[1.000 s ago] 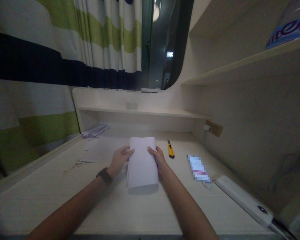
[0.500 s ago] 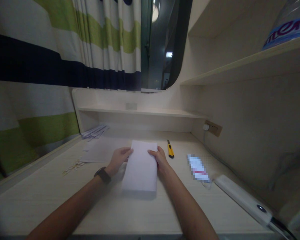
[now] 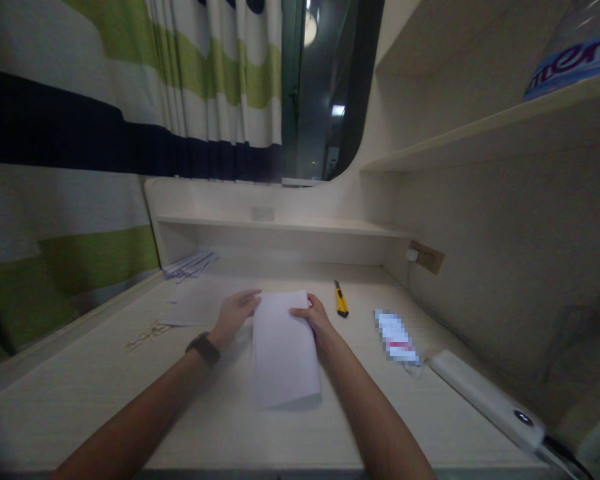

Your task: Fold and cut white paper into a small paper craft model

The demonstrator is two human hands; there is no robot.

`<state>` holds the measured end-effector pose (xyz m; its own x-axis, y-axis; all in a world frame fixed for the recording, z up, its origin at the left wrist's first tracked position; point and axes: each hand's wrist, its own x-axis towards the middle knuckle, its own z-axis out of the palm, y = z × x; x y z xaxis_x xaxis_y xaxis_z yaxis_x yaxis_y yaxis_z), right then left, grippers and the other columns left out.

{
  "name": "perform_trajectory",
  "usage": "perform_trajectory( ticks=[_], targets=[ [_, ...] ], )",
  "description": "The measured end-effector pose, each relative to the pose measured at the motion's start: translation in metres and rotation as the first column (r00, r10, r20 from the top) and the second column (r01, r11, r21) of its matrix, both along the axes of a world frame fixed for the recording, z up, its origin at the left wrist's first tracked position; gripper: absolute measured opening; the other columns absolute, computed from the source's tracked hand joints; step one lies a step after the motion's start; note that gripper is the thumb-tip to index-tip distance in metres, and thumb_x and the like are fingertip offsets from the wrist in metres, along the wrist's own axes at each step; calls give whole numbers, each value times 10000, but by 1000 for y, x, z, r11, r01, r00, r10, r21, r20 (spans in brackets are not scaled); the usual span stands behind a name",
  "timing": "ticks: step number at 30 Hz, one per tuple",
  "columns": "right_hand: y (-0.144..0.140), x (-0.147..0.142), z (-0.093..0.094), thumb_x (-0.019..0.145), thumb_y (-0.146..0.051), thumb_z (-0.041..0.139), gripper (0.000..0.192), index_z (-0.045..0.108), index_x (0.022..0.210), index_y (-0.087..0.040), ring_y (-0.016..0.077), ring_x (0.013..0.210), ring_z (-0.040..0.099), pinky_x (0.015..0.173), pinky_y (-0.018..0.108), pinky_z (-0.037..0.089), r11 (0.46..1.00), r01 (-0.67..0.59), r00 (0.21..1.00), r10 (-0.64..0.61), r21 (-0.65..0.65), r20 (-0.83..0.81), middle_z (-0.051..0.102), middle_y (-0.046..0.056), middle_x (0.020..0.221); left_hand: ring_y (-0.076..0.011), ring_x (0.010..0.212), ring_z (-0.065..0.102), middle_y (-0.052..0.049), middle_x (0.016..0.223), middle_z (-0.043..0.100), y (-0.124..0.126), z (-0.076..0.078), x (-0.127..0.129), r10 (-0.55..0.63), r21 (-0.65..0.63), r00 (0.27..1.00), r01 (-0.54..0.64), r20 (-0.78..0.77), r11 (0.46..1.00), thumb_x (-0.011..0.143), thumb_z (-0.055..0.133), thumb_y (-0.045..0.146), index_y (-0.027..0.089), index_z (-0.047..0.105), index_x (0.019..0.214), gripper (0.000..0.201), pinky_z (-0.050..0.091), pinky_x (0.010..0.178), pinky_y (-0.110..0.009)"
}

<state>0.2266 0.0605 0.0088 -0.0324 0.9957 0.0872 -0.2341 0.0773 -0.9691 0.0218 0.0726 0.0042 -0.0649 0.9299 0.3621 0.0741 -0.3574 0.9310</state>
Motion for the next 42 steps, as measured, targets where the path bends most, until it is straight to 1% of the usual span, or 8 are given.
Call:
perform_trajectory(
  ticks=[5, 7, 9, 12, 20, 28, 32, 42],
  targets=[
    [2, 4, 4, 557, -317, 739, 602, 521, 1113, -242, 173, 538, 584, 500, 271, 438, 999, 50, 999, -50, -13, -3, 642, -3, 677, -198, 732, 649, -105, 838, 698, -4, 2, 4, -50, 12, 998, 50, -48, 999, 711, 652, 325, 109, 675, 958, 330, 542, 596, -289],
    [3, 5, 4, 549, -344, 742, 527, 580, 1035, -224, 164, 515, 562, 479, 258, 411, 997, 80, 994, -81, 12, 68, 623, -7, 629, -199, 715, 651, -103, 818, 701, -5, 2, 5, -49, 27, 994, 51, -93, 998, 718, 647, 331, 111, 682, 931, 308, 544, 585, -288],
    [4, 5, 2, 515, -357, 752, 414, 632, 875, -191, 155, 508, 546, 476, 253, 393, 992, 123, 984, -127, 41, 128, 614, -2, 612, -196, 706, 651, -98, 812, 702, -6, 2, 5, -36, 41, 991, 41, -128, 998, 726, 641, 331, 117, 688, 909, 286, 544, 571, -281],
    [6, 6, -1, 478, -378, 755, 349, 644, 732, -165, 154, 521, 543, 498, 258, 386, 978, 191, 964, -204, 87, 173, 614, 5, 598, -191, 703, 652, -92, 818, 704, -5, 0, 4, -23, 64, 986, 34, -163, 997, 744, 623, 338, 127, 694, 894, 269, 545, 568, -276],
    [13, 9, -6, 476, -370, 753, 318, 653, 705, -173, 145, 513, 512, 499, 255, 377, 940, 290, 919, -326, 178, 222, 606, 1, 596, -200, 733, 654, -91, 843, 695, 1, -8, 3, -12, 71, 979, 27, -202, 997, 702, 667, 317, 153, 691, 952, 301, 553, 585, -283],
    [18, 12, -11, 504, -346, 739, 268, 671, 690, -167, 140, 519, 506, 509, 251, 373, 944, 267, 917, -311, 195, 249, 625, 10, 618, -180, 666, 645, -60, 752, 692, 2, -11, 2, -77, 87, 984, 92, -159, 992, 720, 647, 322, 151, 663, 1028, 353, 548, 575, -283],
    [19, 12, -12, 512, -328, 734, 254, 676, 699, -167, 132, 495, 494, 499, 251, 368, 948, 263, 916, -303, 178, 263, 612, 2, 590, -194, 694, 654, -81, 779, 698, 4, -12, 2, -90, 73, 986, 102, -144, 992, 721, 648, 334, 131, 680, 957, 313, 556, 598, -300],
    [14, 10, -7, 479, -314, 751, 281, 665, 702, -166, 130, 456, 488, 468, 247, 362, 956, 266, 935, -286, 121, 210, 587, -15, 527, -197, 681, 659, -74, 749, 703, -5, -2, 5, -82, 26, 991, 85, -108, 996, 698, 677, 324, 128, 680, 961, 328, 564, 605, -307]
  ],
)
